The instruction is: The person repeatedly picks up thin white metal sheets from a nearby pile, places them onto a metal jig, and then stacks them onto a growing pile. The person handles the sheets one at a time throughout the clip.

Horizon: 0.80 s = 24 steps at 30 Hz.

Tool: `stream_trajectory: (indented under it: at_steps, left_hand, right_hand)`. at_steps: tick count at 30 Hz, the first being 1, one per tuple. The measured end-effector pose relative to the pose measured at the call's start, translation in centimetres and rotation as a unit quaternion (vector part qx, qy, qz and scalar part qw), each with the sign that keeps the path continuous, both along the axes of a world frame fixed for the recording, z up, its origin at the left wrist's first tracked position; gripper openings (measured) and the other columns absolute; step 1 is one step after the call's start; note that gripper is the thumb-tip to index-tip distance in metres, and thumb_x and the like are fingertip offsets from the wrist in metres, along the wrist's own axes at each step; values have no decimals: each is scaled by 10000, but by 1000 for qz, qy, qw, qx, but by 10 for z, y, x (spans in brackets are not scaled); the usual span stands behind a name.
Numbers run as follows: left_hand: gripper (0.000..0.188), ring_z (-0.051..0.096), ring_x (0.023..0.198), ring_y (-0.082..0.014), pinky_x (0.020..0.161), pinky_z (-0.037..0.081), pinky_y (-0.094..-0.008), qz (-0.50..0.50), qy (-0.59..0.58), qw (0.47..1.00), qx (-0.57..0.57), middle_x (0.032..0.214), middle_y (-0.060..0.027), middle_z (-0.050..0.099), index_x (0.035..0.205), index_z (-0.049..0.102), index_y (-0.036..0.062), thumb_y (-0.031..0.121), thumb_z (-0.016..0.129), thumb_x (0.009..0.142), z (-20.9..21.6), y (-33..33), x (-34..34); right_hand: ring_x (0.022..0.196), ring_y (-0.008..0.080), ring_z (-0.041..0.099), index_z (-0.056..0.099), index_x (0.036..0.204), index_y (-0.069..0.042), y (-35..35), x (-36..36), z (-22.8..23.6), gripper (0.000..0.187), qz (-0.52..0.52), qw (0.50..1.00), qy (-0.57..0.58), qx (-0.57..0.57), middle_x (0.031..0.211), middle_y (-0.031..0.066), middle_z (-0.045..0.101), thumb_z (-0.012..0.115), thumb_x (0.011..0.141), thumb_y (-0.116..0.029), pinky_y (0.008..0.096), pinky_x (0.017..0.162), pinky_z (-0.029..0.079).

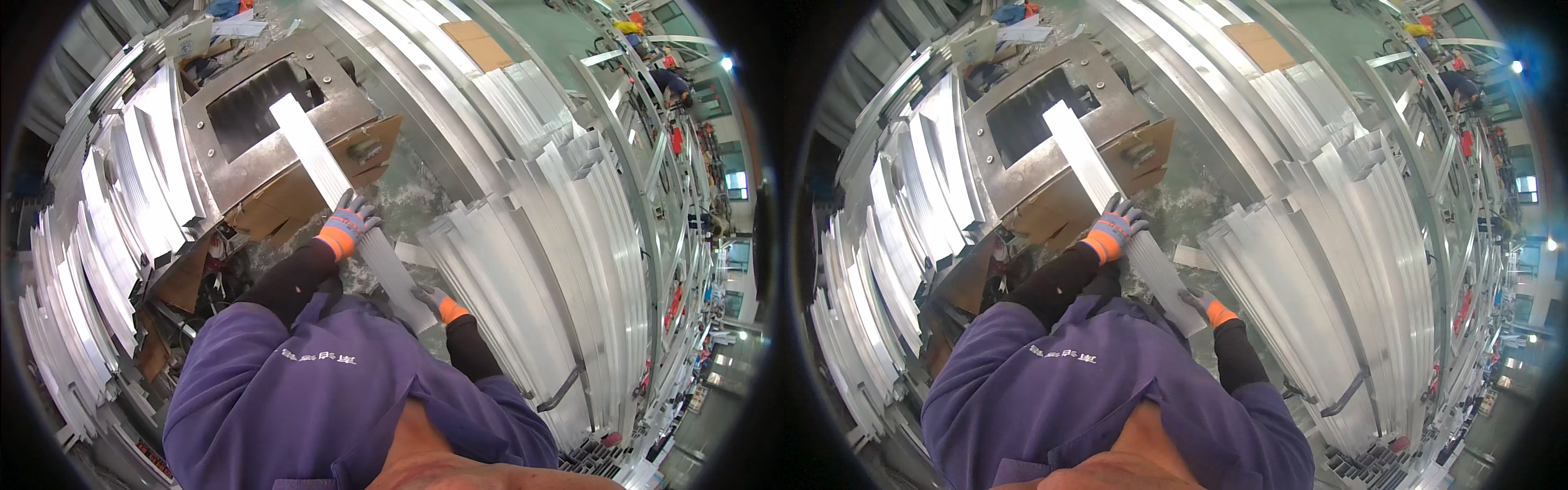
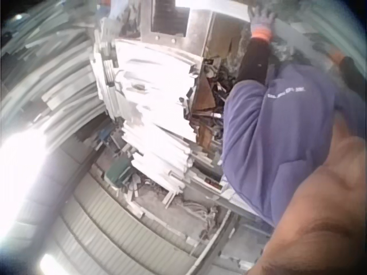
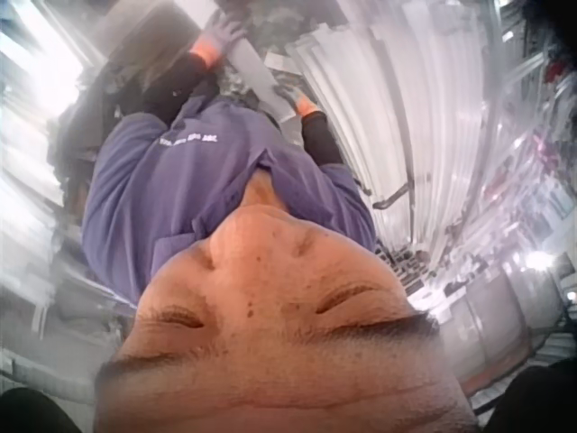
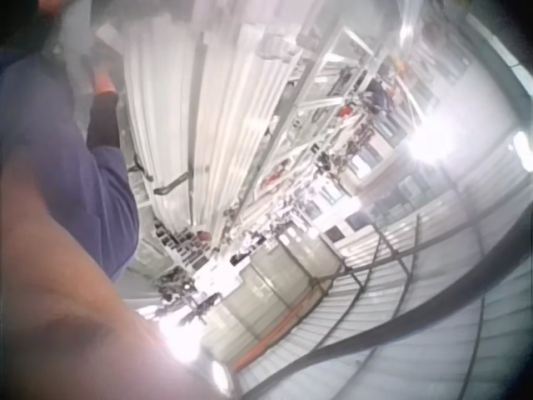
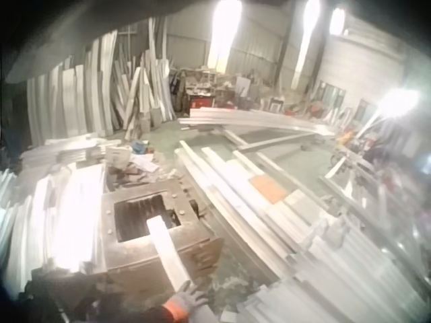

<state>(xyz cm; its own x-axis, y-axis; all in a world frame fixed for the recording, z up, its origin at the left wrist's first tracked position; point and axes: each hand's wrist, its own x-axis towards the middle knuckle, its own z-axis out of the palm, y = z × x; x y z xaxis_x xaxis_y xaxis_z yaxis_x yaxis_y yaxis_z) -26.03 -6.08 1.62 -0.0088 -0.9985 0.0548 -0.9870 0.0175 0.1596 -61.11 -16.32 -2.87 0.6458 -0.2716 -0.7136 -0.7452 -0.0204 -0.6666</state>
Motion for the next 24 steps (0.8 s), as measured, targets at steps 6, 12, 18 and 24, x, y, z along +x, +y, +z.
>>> stream_trajectory:
  at_steps: [6, 12, 18, 24]
  left_hand:
    - [550, 530, 1240, -339, 1091, 373, -571, 67, -20, 974, -216, 1200, -105, 595, 1269, 617, 220, 90, 639, 735, 50, 22, 73]
    - [711, 439, 1359, -345, 1120, 341, -515, 204, -66, 968, -132, 1481, -120, 454, 1496, 414, 156, 149, 615, 813, 45, 26, 174]
    - [862, 255, 1491, -350, 1223, 199, -514, 180, -161, 970, 38, 1609, -107, 296, 1569, 273, 237, 305, 700, 824, 92, 3, 292]
    - [690, 233, 1504, -339, 1231, 198, -474, 173, -153, 972, 41, 1597, -121, 315, 1534, 344, 199, 87, 525, 877, 72, -16, 347]
  right_hand:
    - [1169, 219, 597, 563, 1359, -10, -16, 61, 115, 627, -24, 990, -77, 112, 1299, 118, 639, 676, 915, -438, 344, 981, 462]
    - [1156, 260, 631, 418, 1448, 39, -12, 204, 116, 870, 38, 995, -87, 40, 1308, 210, 623, 815, 794, -375, 353, 973, 492]
    - [1226, 391, 576, 236, 1526, 38, 19, 346, 121, 1085, 114, 947, -11, -300, 1372, 281, 524, 791, 746, -473, 421, 999, 489]
    - [1143, 402, 584, 241, 1515, 43, 46, 375, 127, 1053, 180, 840, 47, -509, 1340, 261, 521, 768, 770, -481, 439, 964, 489]
